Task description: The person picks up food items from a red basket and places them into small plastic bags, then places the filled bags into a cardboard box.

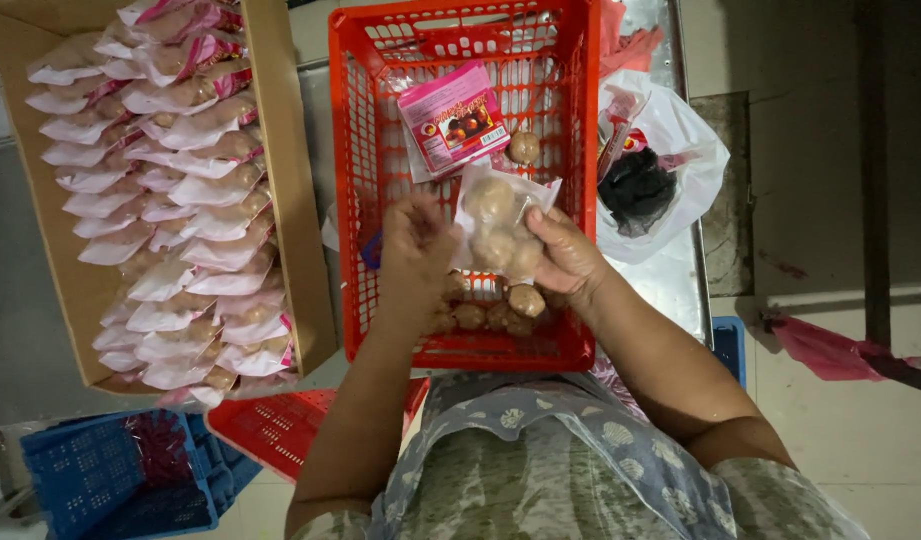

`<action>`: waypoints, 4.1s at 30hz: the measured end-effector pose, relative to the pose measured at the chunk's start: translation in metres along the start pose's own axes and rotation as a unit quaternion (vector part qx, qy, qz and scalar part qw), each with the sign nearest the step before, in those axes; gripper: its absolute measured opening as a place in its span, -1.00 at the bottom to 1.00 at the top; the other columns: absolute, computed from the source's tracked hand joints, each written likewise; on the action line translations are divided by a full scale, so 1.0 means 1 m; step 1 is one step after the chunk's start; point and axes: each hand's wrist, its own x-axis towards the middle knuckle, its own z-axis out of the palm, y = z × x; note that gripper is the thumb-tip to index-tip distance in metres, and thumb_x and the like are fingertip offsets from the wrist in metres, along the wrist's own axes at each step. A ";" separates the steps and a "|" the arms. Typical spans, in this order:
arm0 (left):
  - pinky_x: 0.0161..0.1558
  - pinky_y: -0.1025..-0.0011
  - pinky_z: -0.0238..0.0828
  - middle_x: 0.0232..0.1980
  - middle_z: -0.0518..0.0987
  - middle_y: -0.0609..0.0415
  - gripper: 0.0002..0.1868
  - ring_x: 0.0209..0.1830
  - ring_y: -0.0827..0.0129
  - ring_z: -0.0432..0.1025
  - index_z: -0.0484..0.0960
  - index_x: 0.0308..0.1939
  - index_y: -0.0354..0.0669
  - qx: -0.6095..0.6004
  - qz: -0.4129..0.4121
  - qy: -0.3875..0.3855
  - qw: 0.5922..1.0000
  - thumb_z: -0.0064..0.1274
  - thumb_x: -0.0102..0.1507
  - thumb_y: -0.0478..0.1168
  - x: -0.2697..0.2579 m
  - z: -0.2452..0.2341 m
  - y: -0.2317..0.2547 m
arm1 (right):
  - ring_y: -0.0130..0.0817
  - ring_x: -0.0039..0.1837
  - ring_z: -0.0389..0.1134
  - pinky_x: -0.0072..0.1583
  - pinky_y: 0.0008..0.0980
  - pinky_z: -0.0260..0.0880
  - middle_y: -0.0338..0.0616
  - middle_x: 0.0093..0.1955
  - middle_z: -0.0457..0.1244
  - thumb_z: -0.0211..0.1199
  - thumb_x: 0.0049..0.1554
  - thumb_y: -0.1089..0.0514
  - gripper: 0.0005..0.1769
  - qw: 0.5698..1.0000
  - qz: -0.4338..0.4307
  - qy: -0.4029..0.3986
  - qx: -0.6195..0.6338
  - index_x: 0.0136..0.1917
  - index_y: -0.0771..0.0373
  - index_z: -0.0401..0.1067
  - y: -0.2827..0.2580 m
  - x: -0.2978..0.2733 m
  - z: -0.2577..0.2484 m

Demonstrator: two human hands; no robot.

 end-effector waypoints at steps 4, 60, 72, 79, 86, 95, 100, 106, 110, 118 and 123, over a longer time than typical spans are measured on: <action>-0.26 0.50 0.27 -0.24 0.41 0.09 -0.65 -0.31 0.43 0.32 0.39 -0.06 -0.11 0.018 -0.008 -0.007 1.000 0.25 0.22 -0.20 0.003 0.013 -0.003 | -0.03 0.16 0.47 0.16 0.19 0.51 0.03 0.19 0.38 0.39 0.13 0.00 -0.45 1.000 -0.020 -0.006 -0.019 0.32 0.20 0.37 -0.009 -0.009 0.027; -0.15 0.35 0.43 -0.37 0.53 -0.01 -0.79 -0.35 0.33 0.39 0.61 -0.22 -0.08 0.176 -0.002 0.038 0.984 0.01 0.39 -0.07 -0.010 0.003 -0.014 | -0.06 -0.01 0.53 0.02 -0.02 0.59 0.08 0.01 0.44 0.26 0.22 -0.02 -0.66 0.999 0.042 -0.010 0.021 0.17 0.20 0.42 0.009 -0.021 0.050; -0.33 0.44 0.54 -0.17 0.51 0.09 -0.55 -0.26 0.42 0.46 0.58 0.04 -0.18 0.027 -0.073 -0.121 0.990 0.39 0.14 -0.16 -0.026 -0.022 0.031 | 0.08 0.11 0.50 0.08 0.09 0.54 0.04 0.13 0.41 0.31 0.18 0.02 -0.66 0.998 -0.014 -0.022 0.052 0.19 0.15 0.45 0.021 -0.016 0.027; -0.63 0.21 0.64 -0.16 0.28 -0.06 -0.68 -0.39 0.23 0.48 0.41 -0.11 -0.41 0.024 -0.137 -0.099 0.985 0.16 0.33 -0.20 -0.034 -0.025 -0.001 | 0.06 0.28 0.42 0.22 0.21 0.48 0.03 0.30 0.35 0.39 0.13 0.05 -0.50 0.992 -0.039 -0.112 0.034 0.32 0.09 0.42 0.012 -0.028 0.045; -0.37 0.35 0.54 -0.27 0.53 -0.06 -0.78 -0.32 0.32 0.49 0.49 -0.10 -0.25 0.053 -0.085 -0.078 0.992 0.18 0.29 -0.24 -0.050 -0.025 0.014 | 0.14 0.36 0.34 0.32 0.33 0.36 0.15 0.39 0.27 0.31 0.14 -0.22 -0.25 0.988 0.035 -0.085 0.121 0.44 0.22 0.28 0.033 -0.015 0.000; 0.05 0.27 0.45 -0.02 0.58 -0.04 -0.33 0.00 0.19 0.47 0.36 0.35 -0.07 0.143 -0.160 -0.063 0.975 0.11 0.22 0.09 -0.026 -0.014 0.036 | 0.10 0.26 0.42 0.28 0.27 0.43 0.13 0.27 0.34 0.31 0.15 -0.18 -0.34 0.999 -0.004 -0.032 0.028 0.35 0.26 0.34 0.021 -0.027 0.052; 0.16 0.13 0.43 0.02 0.64 -0.06 -0.35 0.12 0.03 0.54 0.50 0.18 0.12 0.261 -0.170 -0.007 0.950 0.02 0.21 0.39 -0.015 0.017 -0.021 | 0.07 0.13 0.48 0.15 0.27 0.52 0.12 0.16 0.38 0.28 0.16 -0.27 -0.38 1.000 -0.016 -0.019 -0.007 0.25 0.23 0.41 0.032 -0.024 0.044; -0.15 0.10 0.53 -0.37 0.65 0.00 -0.53 -0.16 0.01 0.60 0.53 -0.23 0.01 0.304 -0.036 0.050 0.951 -0.13 0.35 0.30 -0.025 0.030 -0.066 | -0.22 -0.04 0.49 0.01 0.01 0.60 -0.12 -0.05 0.38 0.52 0.02 -0.09 -0.50 0.991 -0.067 0.105 -0.056 0.08 0.21 0.43 0.028 -0.033 0.076; -0.28 0.15 0.55 -0.46 0.59 0.03 -0.54 -0.31 0.07 0.61 0.50 -0.28 0.02 0.469 0.027 0.063 0.880 -0.20 0.40 0.26 -0.021 0.019 -0.079 | -0.29 -0.10 0.47 -0.06 -0.11 0.58 -0.11 -0.10 0.39 0.53 0.00 0.24 -0.66 0.980 -0.112 0.116 -0.116 0.01 0.26 0.47 0.031 -0.035 0.087; -0.01 0.18 0.51 -0.20 0.66 0.02 -0.58 -0.06 0.08 0.59 0.62 -0.10 0.13 0.245 -0.138 0.077 0.957 0.07 0.24 0.30 -0.029 0.021 -0.015 | -0.10 -0.05 0.49 0.01 0.13 0.55 0.02 -0.07 0.39 0.48 0.06 0.12 -0.66 0.994 -0.054 0.092 -0.013 0.04 0.27 0.45 0.027 -0.043 0.091; -0.54 0.53 0.35 -0.40 0.55 0.05 -0.35 -0.55 0.39 0.44 0.41 0.25 -0.19 -0.037 -0.189 0.061 0.979 -0.30 0.40 0.27 -0.025 -0.026 -0.030 | -0.09 0.03 0.50 0.11 0.10 0.57 -0.02 -0.01 0.41 0.45 0.08 -0.13 -0.56 0.995 -0.028 0.090 0.020 0.08 0.15 0.46 0.014 -0.046 0.095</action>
